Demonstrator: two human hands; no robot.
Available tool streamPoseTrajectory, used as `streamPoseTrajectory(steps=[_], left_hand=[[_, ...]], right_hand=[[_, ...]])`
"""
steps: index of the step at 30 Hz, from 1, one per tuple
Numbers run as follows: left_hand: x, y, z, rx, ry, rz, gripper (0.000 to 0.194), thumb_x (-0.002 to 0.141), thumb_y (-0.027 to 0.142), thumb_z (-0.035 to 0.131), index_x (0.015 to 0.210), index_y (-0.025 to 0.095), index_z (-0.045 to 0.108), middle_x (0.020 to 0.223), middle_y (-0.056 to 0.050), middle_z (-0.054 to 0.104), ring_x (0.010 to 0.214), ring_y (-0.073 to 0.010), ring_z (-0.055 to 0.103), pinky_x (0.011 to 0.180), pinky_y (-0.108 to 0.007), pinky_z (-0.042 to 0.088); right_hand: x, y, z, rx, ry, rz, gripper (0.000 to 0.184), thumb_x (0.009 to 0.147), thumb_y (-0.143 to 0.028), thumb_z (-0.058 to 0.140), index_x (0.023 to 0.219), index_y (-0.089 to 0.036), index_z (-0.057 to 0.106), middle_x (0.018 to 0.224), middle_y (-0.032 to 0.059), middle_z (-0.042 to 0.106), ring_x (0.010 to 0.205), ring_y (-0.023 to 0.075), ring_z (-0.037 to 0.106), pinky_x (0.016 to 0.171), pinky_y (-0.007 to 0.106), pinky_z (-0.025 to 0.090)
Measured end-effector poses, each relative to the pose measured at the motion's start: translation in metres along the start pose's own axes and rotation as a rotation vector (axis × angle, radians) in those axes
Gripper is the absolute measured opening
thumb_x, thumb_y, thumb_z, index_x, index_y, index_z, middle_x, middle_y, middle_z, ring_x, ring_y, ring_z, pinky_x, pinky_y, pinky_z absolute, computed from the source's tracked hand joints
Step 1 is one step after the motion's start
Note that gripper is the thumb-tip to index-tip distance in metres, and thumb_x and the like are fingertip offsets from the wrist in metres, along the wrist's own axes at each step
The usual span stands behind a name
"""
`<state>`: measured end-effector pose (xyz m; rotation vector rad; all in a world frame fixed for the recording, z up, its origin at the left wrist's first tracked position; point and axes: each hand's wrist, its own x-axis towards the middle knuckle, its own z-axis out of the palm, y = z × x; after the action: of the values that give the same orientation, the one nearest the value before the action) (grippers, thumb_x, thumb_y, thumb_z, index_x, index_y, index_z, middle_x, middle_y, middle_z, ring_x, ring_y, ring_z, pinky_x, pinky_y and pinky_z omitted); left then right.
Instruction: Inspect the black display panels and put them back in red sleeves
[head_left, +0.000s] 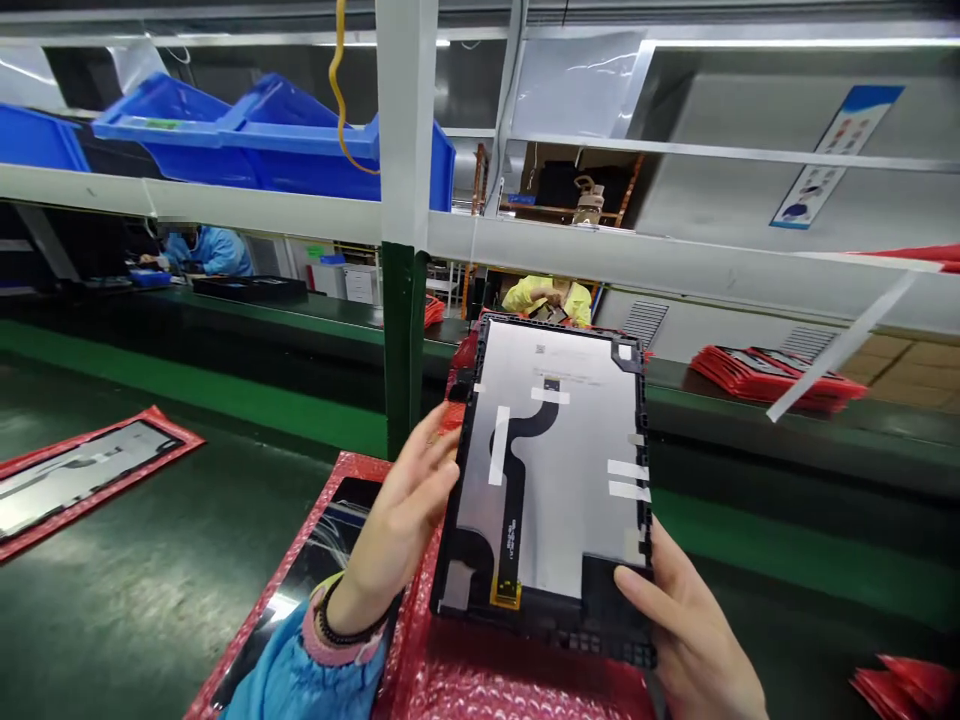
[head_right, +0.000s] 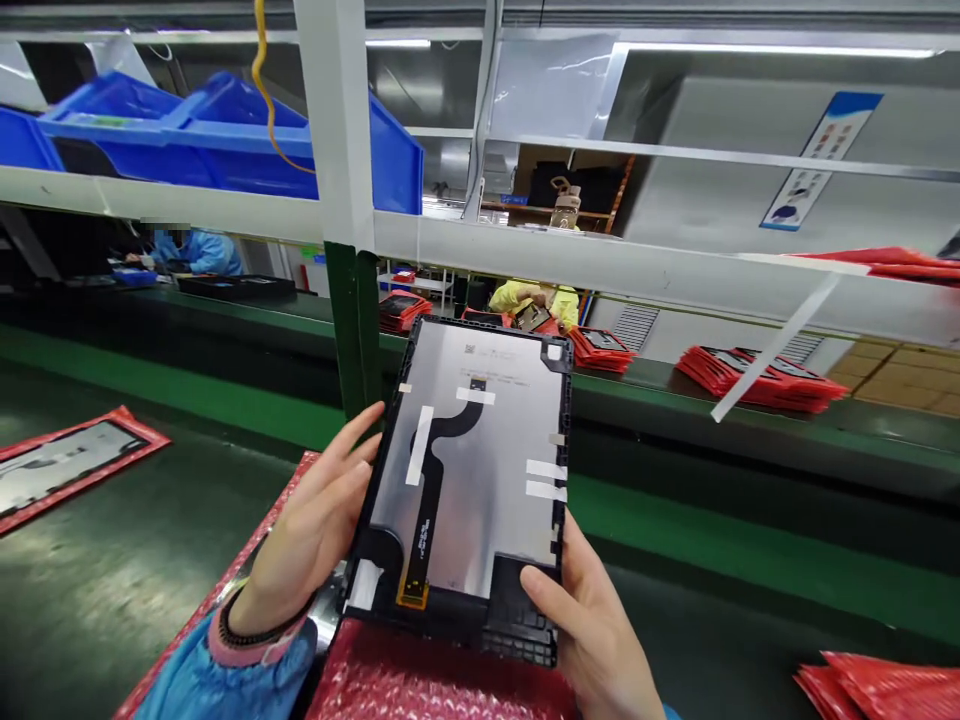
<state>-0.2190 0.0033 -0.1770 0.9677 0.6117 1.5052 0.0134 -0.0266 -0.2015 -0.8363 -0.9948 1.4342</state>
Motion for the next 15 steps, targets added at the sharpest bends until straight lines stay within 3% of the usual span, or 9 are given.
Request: streamPoseTrajectory(steps=[4,8,12,15], left_hand=[[-0.001,-0.005,0.005,0.029,-0.088,-0.106,0.063,0.075,0.028,0.076,0.134,0.025,0.053,0.131,-0.005,0.063,0.124,-0.0288,0.055,0.098,-0.032,0.05],[0.002,-0.006,0.0,0.065,-0.085,-0.191,0.07,0.07,0.023,0.078,0.135,0.026,0.051,0.121,-0.004,0.069,0.107,-0.0266,0.066,0.08,-0.027,0.056],[0.005,-0.008,-0.006,0.064,-0.053,-0.199,0.053,0.068,0.02,0.079,0.118,0.023,0.062,0.101,-0.002,0.075,0.078,-0.021,0.072,0.065,-0.025,0.056],[0.006,-0.01,-0.007,0.082,-0.017,-0.181,0.044,0.068,0.022,0.08,0.109,0.022,0.065,0.092,-0.001,0.076,0.072,-0.0188,0.071,0.063,-0.025,0.056]], right_hand=[[-0.002,0.005,-0.002,-0.086,-0.005,0.001,0.061,0.073,-0.036,0.078,0.13,-0.031,0.056,0.135,0.0042,0.06,0.124,0.028,0.055,0.102,0.039,0.045],[-0.008,0.01,0.001,-0.162,-0.059,0.011,0.066,0.071,-0.041,0.08,0.131,-0.027,0.056,0.135,0.0059,0.059,0.124,0.0255,0.054,0.103,0.034,0.042],[-0.011,0.011,0.009,-0.102,-0.104,0.001,0.071,0.067,-0.037,0.084,0.13,-0.029,0.056,0.132,0.0037,0.062,0.121,0.0233,0.056,0.104,0.034,0.041],[-0.009,0.008,0.012,-0.051,-0.063,0.008,0.054,0.068,-0.046,0.082,0.117,-0.028,0.067,0.117,0.0036,0.07,0.112,0.0247,0.062,0.095,0.034,0.047]])
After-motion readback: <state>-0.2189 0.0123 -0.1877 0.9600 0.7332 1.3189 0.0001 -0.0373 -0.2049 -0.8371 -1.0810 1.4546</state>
